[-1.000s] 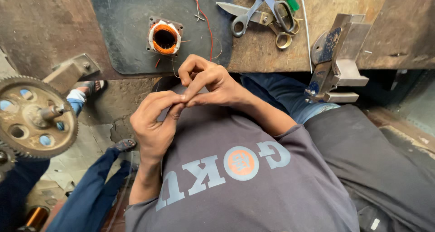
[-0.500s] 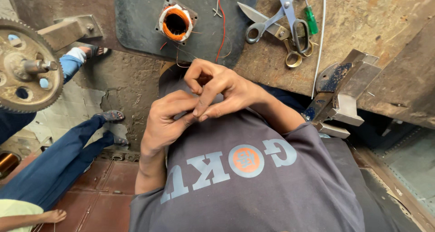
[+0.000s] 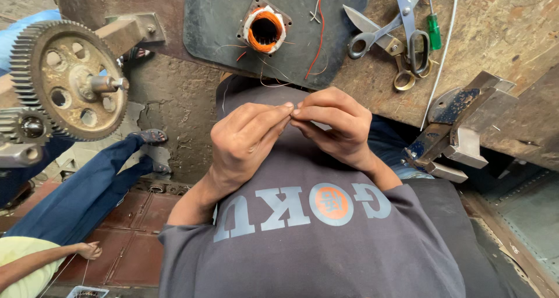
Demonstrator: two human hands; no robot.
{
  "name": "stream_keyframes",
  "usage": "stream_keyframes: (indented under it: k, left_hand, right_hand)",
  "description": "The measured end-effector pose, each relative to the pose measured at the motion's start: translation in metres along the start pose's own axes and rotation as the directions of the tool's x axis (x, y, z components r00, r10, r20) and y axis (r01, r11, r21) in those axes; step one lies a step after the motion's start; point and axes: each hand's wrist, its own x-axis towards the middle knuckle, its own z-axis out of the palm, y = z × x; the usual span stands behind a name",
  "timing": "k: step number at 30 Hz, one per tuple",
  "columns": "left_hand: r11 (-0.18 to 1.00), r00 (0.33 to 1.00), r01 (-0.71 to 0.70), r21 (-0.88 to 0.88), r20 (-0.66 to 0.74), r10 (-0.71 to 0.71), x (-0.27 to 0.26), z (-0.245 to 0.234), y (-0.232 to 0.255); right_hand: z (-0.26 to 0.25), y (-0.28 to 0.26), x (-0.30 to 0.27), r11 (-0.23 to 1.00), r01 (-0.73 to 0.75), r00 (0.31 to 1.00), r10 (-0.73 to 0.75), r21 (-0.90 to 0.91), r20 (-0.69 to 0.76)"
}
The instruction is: The person strips insulation from thin copper wires and white plastic tubing using scissors and a knife, then twists the exposed wire ends together. The work is performed on a wooden workbench with a motor stator and various tools nearby.
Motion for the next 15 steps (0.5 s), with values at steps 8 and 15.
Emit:
stream_keyframes:
  k: [8, 15]
  left_hand:
    - [0.996, 0.994, -0.071, 0.048, 0.089, 0.066, 0.009, -0.014, -0.008]
    - [0.999, 0.991, -0.054, -0.005, 0.120, 0.055, 0.025, -0.034, -0.012]
  right_hand:
    - [0.009, 0.004, 0.010, 0.989, 0.082, 0.997, -0.082, -0.121, 0.012]
    - [-0.015, 0.010, 0.012, 0.993, -0.021, 0.999, 0.024, -0.119, 0.030]
